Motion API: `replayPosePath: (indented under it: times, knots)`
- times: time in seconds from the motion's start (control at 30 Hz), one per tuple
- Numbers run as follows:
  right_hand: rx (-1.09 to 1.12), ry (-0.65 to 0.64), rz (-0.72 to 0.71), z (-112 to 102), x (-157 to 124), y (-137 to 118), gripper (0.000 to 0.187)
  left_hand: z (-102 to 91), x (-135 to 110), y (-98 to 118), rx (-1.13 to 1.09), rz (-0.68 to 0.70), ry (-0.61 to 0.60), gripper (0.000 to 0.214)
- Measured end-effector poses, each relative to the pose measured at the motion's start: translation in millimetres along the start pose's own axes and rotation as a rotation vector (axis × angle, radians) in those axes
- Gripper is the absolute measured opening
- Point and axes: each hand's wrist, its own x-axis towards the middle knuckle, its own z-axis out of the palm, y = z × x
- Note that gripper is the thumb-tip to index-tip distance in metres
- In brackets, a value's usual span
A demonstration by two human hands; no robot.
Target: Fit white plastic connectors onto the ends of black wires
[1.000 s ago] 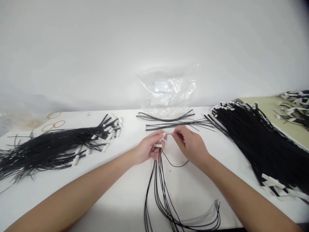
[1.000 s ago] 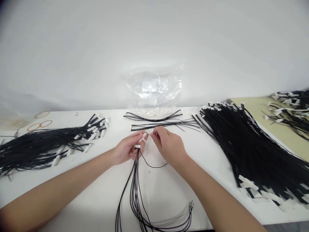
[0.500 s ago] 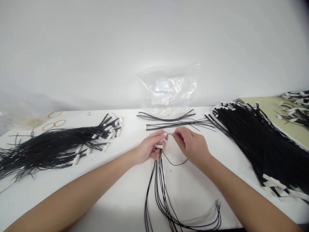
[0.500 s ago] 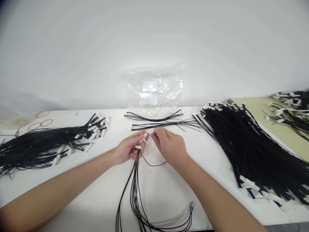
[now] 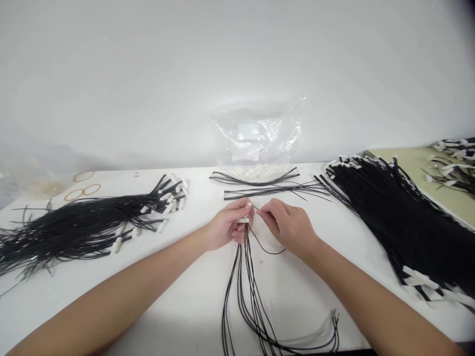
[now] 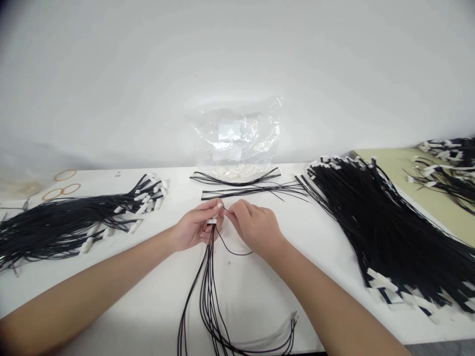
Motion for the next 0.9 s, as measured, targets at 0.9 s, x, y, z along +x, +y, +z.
replayPosePath:
  times: [0.9]
  knots:
    - [0.149, -0.088, 0.164, 2.5, -0.9, -1.3, 0.014, -2.2, -0.4, -4.2, 0.050, 0.018, -0.007, 0.024]
